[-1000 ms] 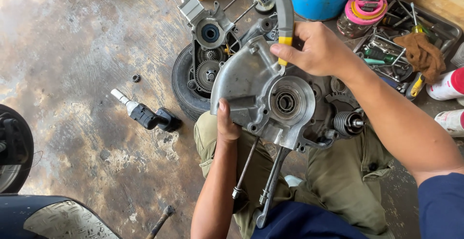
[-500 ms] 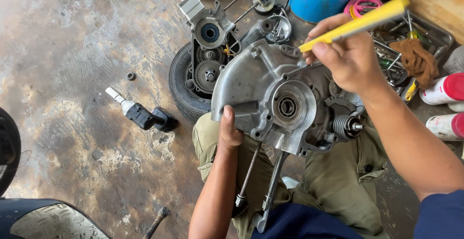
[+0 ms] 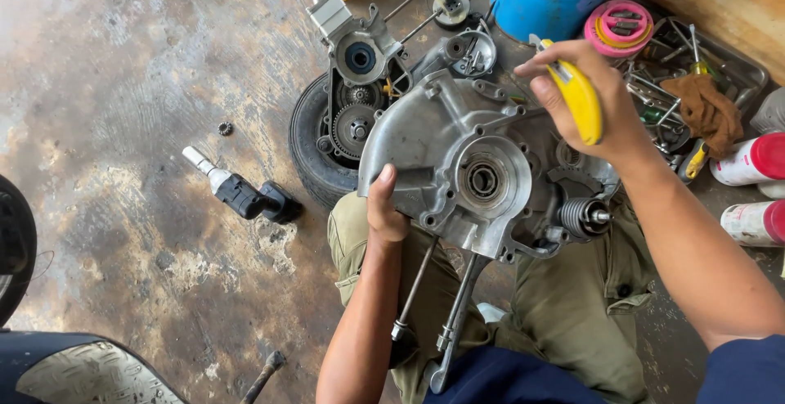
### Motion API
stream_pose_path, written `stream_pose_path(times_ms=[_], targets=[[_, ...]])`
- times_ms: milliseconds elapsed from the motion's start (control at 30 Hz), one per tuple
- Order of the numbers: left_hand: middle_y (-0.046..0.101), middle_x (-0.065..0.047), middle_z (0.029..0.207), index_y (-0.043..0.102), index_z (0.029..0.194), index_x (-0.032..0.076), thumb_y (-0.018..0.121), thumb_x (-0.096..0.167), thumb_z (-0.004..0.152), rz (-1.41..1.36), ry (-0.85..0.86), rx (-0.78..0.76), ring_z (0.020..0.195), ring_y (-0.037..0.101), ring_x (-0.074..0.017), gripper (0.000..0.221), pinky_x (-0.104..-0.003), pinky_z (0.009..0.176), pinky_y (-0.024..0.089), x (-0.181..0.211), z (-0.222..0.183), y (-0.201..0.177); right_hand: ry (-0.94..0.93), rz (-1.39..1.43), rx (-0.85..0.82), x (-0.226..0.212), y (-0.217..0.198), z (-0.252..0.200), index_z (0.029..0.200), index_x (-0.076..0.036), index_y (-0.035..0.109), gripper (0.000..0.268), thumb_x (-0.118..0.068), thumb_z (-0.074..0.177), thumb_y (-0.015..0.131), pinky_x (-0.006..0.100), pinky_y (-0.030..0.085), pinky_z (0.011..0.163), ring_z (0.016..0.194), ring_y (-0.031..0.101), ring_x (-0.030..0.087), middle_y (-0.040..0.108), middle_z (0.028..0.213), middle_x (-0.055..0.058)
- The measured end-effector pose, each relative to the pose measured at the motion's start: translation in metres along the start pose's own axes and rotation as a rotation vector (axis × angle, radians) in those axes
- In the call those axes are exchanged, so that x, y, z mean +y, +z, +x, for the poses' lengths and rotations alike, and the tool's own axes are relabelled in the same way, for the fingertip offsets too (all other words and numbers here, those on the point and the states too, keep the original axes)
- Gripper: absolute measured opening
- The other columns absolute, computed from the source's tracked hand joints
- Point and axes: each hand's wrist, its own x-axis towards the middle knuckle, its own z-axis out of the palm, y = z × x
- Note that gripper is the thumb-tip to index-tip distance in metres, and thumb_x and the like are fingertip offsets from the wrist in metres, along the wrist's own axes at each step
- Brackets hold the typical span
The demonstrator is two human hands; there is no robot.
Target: Scraping gasket residue from a motorcycle engine casing using a utility knife.
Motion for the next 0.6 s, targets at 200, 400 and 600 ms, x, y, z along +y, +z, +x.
stream_pose_path(times_ms=[200, 400, 600], targets=[[0.07, -0.034, 0.108, 0.064, 0.124, -0.011, 0.056, 0.033, 0.087, -0.157, -0.056, 0.164, 0.087, 0.067, -0.0344, 0.058, -0.047, 0.093, 0.054, -0.029, 0.008, -0.023, 0.117, 0.013, -0.056, 0.04, -0.003, -0.013, 0.129, -0.002, 0.051, 0.037, -0.014, 0.101, 0.073, 0.05, 0.049, 0.102, 0.117, 0.066, 0.035, 0.068, 0.125, 0.025], [0.069, -0.033, 0.106, 0.061, 0.126, -0.012, 0.055, 0.039, 0.089, -0.183, -0.029, 0.161, 0.086, 0.066, -0.0328, 0.063, -0.049, 0.092, 0.053, -0.033, 0.017, -0.028, 0.164, 0.012, -0.164, 0.011, -0.012, -0.008, 0.125, -0.001, 0.051, 0.04, -0.013, 0.095, 0.075, 0.052, 0.053, 0.093, 0.103, 0.07, 0.044, 0.07, 0.115, 0.032], [0.07, -0.027, 0.092, 0.069, 0.111, -0.006, 0.059, 0.038, 0.085, -0.133, -0.073, 0.309, 0.077, 0.062, -0.0273, 0.052, -0.039, 0.082, 0.056, -0.004, 0.011, 0.001, 0.153, 0.028, -0.186, 0.04, -0.015, -0.02, 0.127, -0.006, 0.055, 0.04, -0.006, 0.093, 0.076, 0.046, 0.054, 0.095, 0.104, 0.072, 0.036, 0.074, 0.11, 0.022]])
